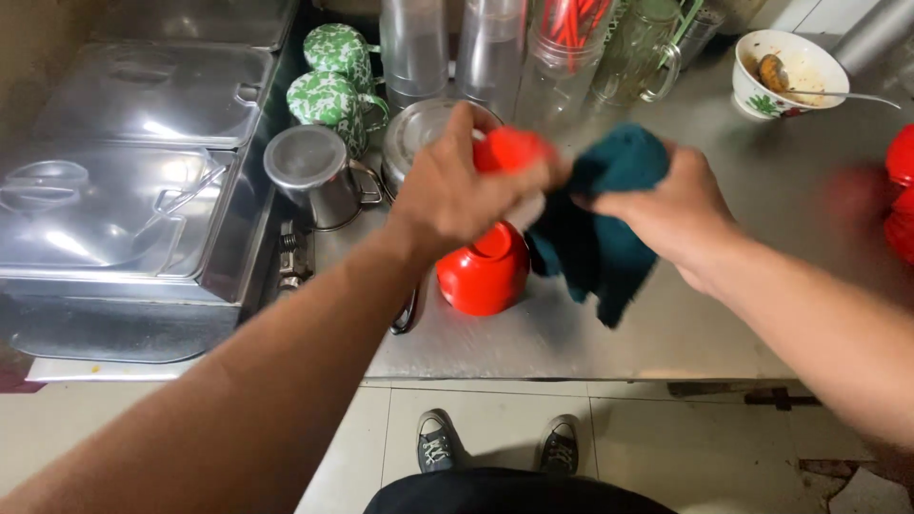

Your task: Wiping and drying small red bowls using a cloth at a counter.

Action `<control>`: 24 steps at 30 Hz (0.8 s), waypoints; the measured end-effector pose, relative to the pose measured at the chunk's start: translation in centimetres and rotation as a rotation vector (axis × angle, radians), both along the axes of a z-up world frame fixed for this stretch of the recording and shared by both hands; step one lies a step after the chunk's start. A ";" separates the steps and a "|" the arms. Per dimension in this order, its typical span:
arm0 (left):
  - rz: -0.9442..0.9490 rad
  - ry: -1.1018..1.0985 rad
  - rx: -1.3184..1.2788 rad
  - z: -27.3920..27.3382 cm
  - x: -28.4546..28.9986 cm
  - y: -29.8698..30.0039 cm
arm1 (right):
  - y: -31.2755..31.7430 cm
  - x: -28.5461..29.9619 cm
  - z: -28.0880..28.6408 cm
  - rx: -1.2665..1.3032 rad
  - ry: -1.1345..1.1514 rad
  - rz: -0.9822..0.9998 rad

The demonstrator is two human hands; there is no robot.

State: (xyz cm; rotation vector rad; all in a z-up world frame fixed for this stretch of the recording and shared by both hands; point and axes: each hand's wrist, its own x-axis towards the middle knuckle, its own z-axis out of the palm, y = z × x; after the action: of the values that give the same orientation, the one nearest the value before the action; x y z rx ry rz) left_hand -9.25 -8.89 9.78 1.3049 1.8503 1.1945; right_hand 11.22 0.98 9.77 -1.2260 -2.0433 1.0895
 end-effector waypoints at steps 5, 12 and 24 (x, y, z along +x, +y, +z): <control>-0.072 0.471 -0.013 -2.4 1.9 -3.5 | -1.0 2.8 -2.5 -0.114 -0.137 -0.189; -0.233 0.679 -0.103 -5.3 2.7 -4.2 | -1.7 3.2 -2.1 -0.190 -0.169 -0.254; -0.185 0.754 -0.089 -6.3 3.7 -3.8 | -5.2 3.4 -3.6 -0.257 -0.029 -0.195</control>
State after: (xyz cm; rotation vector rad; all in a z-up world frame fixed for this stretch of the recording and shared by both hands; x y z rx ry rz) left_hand -5.59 -12.73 3.46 2.0012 2.1663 0.5353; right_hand 14.62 -4.25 6.19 -1.5401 -1.7984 1.2731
